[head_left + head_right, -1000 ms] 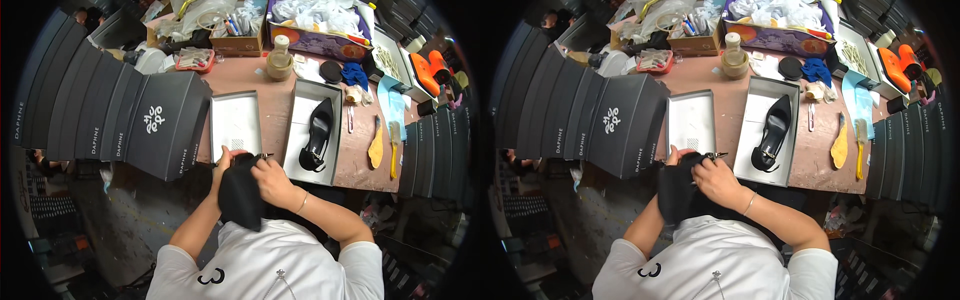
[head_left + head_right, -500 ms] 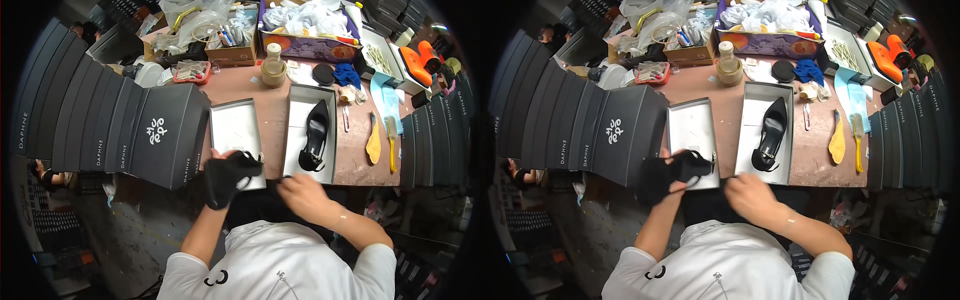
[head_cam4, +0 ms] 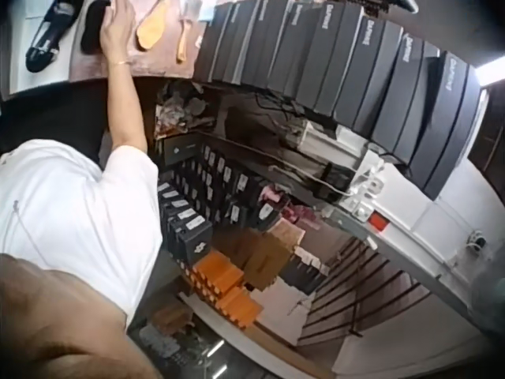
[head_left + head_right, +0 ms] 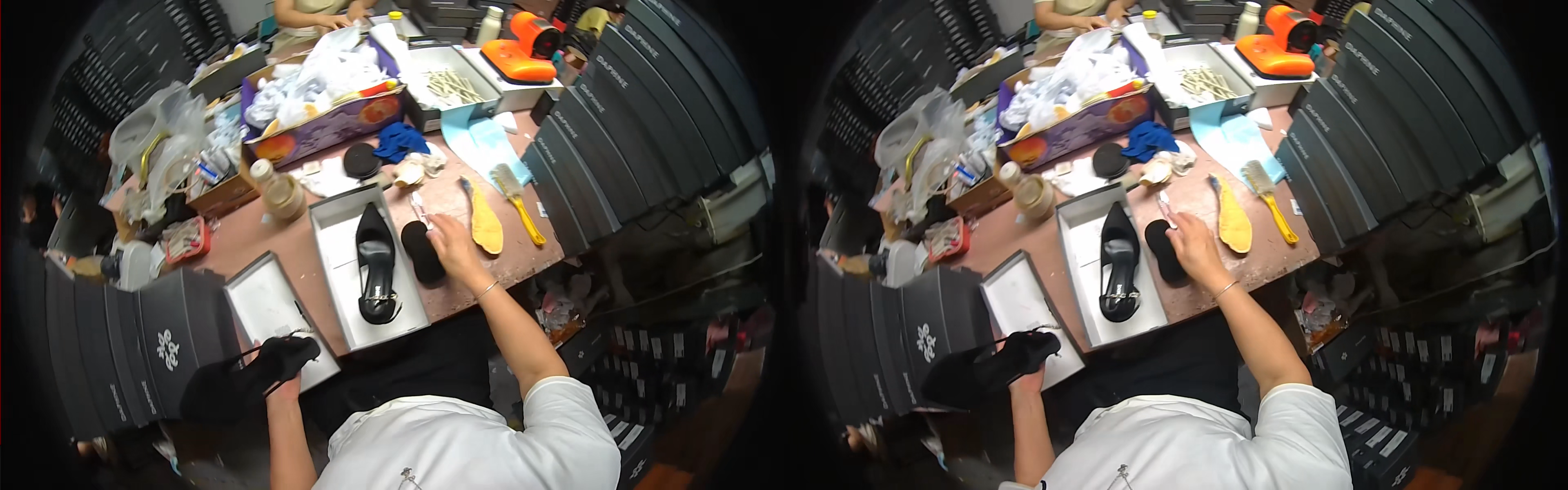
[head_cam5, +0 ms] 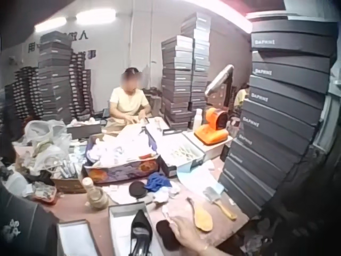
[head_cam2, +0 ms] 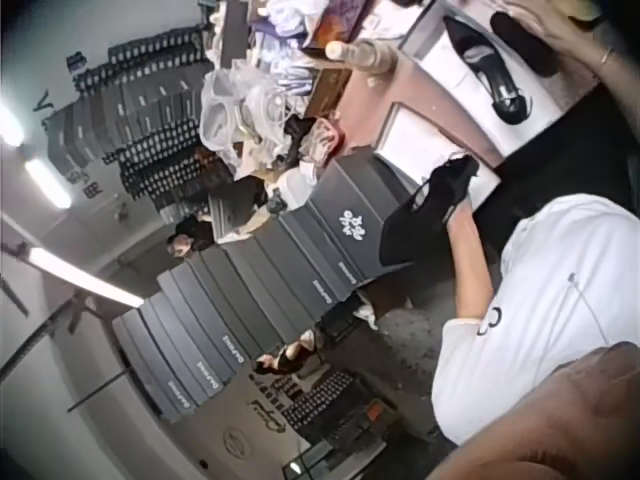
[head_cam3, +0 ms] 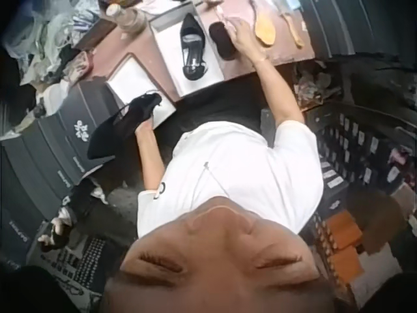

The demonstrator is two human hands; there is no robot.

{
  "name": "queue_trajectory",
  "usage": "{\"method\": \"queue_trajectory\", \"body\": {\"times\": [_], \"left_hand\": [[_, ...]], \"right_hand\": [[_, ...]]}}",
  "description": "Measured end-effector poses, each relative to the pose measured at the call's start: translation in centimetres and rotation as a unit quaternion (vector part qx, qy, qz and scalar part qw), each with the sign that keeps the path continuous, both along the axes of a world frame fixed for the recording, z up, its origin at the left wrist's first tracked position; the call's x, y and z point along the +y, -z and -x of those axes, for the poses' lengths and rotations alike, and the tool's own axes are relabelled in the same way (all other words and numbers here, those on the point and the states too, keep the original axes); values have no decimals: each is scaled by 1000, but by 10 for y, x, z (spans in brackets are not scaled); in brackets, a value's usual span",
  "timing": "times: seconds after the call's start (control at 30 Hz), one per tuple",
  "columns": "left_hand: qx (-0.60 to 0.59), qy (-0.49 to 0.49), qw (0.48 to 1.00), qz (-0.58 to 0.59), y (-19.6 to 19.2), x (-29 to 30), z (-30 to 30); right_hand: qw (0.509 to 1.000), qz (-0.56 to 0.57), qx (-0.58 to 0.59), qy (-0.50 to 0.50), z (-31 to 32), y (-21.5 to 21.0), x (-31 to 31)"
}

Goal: Cleaning a pair of black high heels with a brush and sponge, then packing them into a shoebox with tissue paper.

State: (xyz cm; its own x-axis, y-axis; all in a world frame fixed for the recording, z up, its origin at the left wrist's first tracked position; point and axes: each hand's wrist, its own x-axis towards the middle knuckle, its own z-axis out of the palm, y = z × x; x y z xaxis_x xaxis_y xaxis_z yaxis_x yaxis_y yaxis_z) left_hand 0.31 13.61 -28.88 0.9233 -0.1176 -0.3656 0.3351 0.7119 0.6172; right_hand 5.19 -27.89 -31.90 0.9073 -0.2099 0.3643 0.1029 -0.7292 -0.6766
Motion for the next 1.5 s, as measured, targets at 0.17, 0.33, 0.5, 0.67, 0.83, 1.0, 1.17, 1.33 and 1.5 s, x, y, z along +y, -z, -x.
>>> {"method": "queue_trajectory", "body": {"times": [0.17, 0.33, 0.5, 0.67, 0.83, 1.0, 1.17, 1.33, 1.5], "left_hand": [[-30, 5, 998, -62, 5, 9, -12], [24, -24, 999, 17, 9, -2, -20], [79, -73, 990, 86, 5, -11, -27], [75, -118, 989, 39, -4, -16, -35], [-59, -101, 993, -10, -10, -7, -28], [-60, 35, 994, 82, -3, 3, -12], [-80, 38, 960, -266, -40, 19, 2], [0, -77, 997, -18, -6, 51, -15], [-55, 26, 993, -101, -15, 30, -20]], "right_hand": [[967, 95, 9, 234, 13, -1, -136], [939, 171, 187, 232, 40, 27, -193], [955, 16, 216, 205, 32, 52, -198], [953, -287, 83, 45, 58, -59, -93], [940, -233, 175, -178, 82, -122, 35], [880, 67, 167, -440, 79, -141, 139], [863, 227, 142, -429, 89, -112, 177], [855, 242, 219, -402, 129, -153, 115], [885, 204, 145, -393, 88, -110, 180]]}}
